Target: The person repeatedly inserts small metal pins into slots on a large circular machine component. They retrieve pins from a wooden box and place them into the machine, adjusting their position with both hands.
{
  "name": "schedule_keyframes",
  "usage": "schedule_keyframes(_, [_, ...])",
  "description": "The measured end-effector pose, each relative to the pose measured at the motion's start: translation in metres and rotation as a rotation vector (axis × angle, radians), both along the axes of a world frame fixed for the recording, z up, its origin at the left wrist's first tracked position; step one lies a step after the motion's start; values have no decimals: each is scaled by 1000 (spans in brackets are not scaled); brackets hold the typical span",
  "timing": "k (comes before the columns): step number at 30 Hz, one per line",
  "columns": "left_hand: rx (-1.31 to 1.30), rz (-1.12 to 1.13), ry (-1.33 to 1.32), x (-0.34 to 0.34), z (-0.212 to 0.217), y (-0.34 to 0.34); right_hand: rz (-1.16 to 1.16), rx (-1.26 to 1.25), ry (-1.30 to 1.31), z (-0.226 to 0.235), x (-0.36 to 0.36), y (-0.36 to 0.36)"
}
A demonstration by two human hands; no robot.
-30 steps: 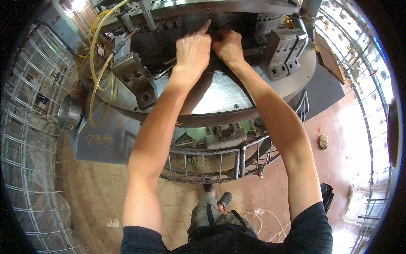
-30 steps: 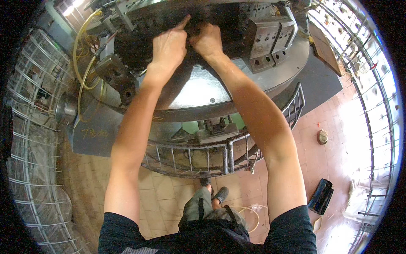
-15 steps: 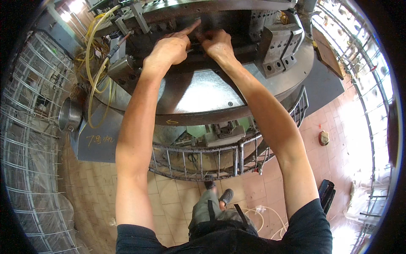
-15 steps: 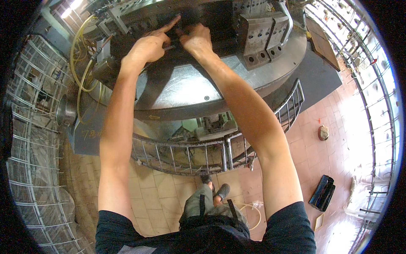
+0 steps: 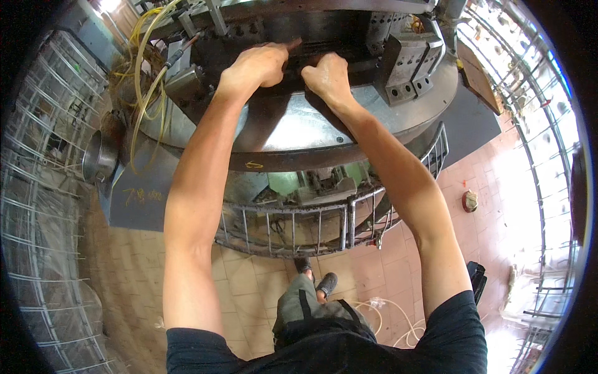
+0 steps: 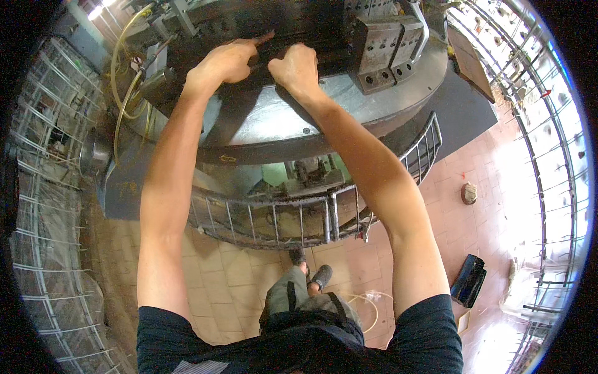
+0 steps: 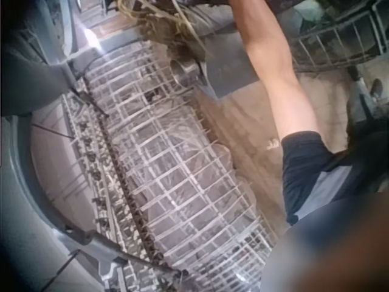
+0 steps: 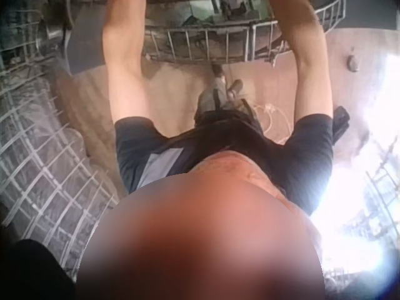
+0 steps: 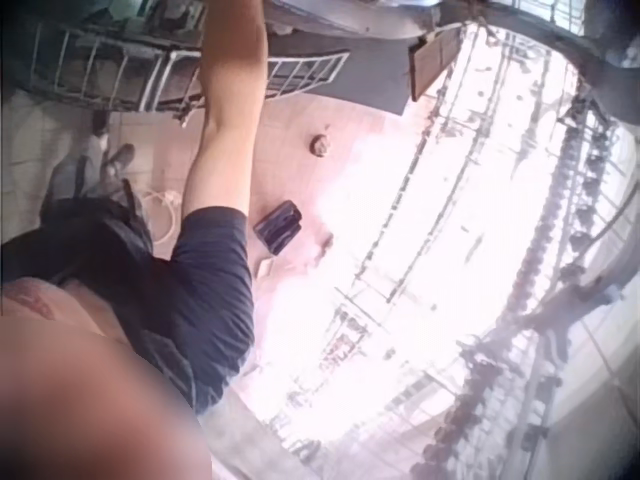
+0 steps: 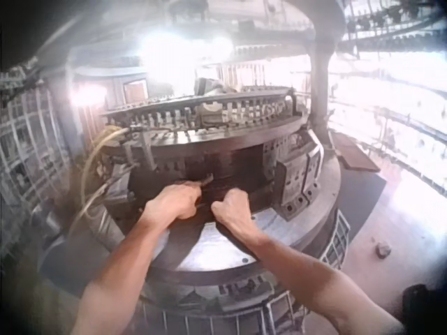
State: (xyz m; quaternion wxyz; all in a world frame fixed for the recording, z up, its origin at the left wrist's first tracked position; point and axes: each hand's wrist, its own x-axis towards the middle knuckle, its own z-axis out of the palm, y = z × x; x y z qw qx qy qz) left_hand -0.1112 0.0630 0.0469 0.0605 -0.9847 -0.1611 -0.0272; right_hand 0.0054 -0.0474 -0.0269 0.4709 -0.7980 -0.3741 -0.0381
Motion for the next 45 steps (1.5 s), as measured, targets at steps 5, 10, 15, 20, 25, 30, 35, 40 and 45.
schedule_keyframes(5, [70, -41, -189, 1, 2, 0, -1, 358, -288, -5, 8, 22])
schedule_keyframes(10, [17, 21, -12, 10, 0, -2, -53, 63, -143, -11, 5, 11])
schedule_keyframes(15, [23, -56, -261, 4, -7, -6, -73, 222, -261, -4, 7, 17])
schedule_keyframes(20, [91, 4, -328, 21, -9, 1, -238, 98, -191, -4, 23, 47])
schedule_keyframes(25, [168, -43, -315, 34, -14, 9, -245, 223, -169, -7, 25, 64])
schedule_keyframes(30, [151, 7, -321, 36, -21, 3, -267, 179, -193, -7, 25, 56])
schedule_keyframes(35, [136, -31, -330, 34, -18, 6, -256, 213, -222, -7, 28, 63])
schedule_keyframes(40, [210, 44, -347, 34, -17, 4, -242, 306, -237, -11, 38, 72])
schedule_keyframes(45, [123, 11, -325, 35, -10, 3, -255, 351, -274, -9, 42, 73])
